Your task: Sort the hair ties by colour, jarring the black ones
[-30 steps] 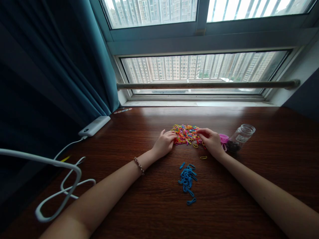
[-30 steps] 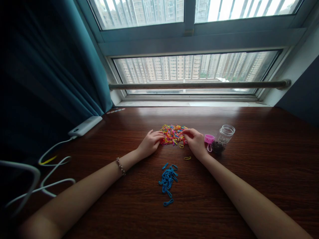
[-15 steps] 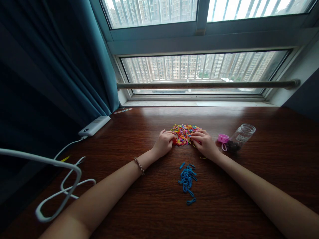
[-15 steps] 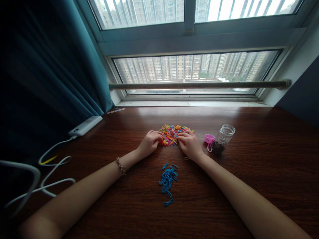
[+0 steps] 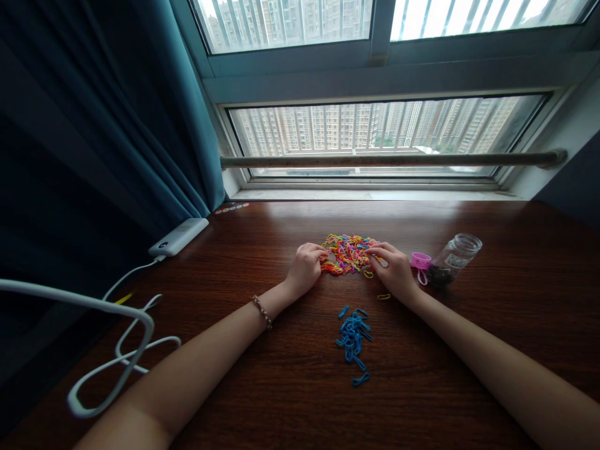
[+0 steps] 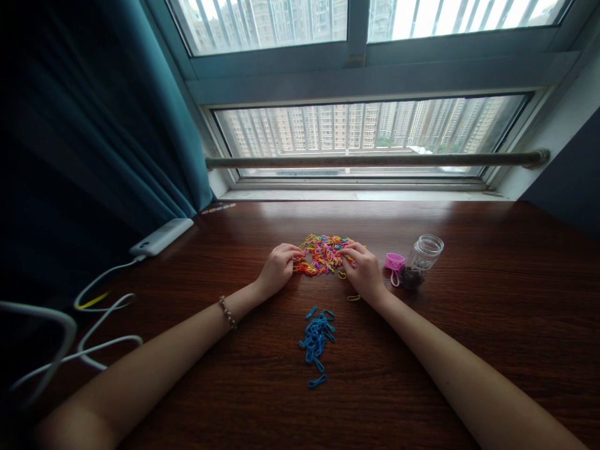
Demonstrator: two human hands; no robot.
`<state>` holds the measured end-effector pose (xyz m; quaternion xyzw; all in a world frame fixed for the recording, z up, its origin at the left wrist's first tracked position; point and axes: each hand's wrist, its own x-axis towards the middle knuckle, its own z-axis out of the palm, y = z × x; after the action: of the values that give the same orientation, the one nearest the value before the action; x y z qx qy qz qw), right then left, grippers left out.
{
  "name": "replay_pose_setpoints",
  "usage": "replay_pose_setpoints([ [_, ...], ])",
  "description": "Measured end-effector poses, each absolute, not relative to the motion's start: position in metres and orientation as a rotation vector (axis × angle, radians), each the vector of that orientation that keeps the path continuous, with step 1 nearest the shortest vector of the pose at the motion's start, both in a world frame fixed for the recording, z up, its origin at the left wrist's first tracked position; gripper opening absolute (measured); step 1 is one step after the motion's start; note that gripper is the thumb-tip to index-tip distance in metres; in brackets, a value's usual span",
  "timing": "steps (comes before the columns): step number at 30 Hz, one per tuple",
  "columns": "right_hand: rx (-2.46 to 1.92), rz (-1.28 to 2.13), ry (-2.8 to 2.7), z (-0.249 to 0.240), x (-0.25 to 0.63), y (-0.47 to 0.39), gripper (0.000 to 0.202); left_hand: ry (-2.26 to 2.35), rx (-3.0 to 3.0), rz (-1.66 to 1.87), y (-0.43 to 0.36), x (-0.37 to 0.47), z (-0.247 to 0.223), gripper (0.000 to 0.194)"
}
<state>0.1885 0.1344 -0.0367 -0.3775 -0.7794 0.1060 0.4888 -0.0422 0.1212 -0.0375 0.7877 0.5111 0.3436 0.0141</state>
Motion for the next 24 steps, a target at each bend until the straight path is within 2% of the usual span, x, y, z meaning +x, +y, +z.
replay_pose_setpoints([
  [6,-0.92,0.282,-1.906,-0.0357,0.1886,0.1335,0.014,1.414,2.509,0.888,0.1162,-0.0396,-0.0331,0.03],
  [13,-0.904,0.278,-1.922,-0.0358,0.1887,0.1335,0.013,1.424,2.52,0.819,0.1159,-0.0403,-0.0347,0.032],
  [24,-0.903,0.276,-1.92,-0.0361,0.1892,0.133,0.013,1.834,2.451,0.952,0.1176,-0.0414,-0.0354,0.031],
])
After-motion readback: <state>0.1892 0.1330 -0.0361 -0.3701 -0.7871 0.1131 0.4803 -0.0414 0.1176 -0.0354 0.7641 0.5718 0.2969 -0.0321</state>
